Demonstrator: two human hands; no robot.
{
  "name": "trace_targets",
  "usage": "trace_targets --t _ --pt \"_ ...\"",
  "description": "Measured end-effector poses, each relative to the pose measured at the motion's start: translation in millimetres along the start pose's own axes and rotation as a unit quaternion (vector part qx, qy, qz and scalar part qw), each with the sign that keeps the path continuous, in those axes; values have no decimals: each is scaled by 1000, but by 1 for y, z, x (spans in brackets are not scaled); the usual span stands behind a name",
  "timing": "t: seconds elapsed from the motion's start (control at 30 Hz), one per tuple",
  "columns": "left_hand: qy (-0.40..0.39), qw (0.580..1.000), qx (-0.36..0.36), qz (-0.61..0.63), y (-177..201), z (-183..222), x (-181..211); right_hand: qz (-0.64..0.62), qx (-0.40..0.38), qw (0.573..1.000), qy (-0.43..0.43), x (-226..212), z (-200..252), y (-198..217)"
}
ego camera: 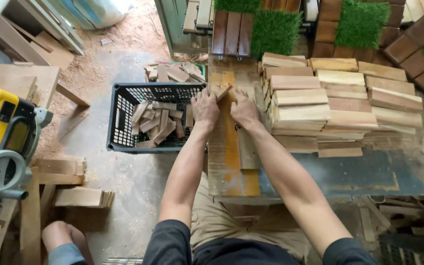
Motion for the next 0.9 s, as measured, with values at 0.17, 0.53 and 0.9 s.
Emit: trace_targets --t 0.17,0.53,0.9 --pt "219 937 -49 269 83 15 21 -60 83 982 160 -82 103 78" --pt "341 801 -10 491 206 156 4 -85 27 959 271 -66 232 66" --pt "39 974 88 203 175 213 -3 59 131 955 259 -68 270 57"
Point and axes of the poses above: each hand's wrist, its own z-axis away from the middle knuckle, its own y-axis out of the back of the hand, x = y × z, the point moved 2 cm from there along -z, towards the middle knuckle, and after that the axes turned 2 degrees about -z, right-handed, at the moved point
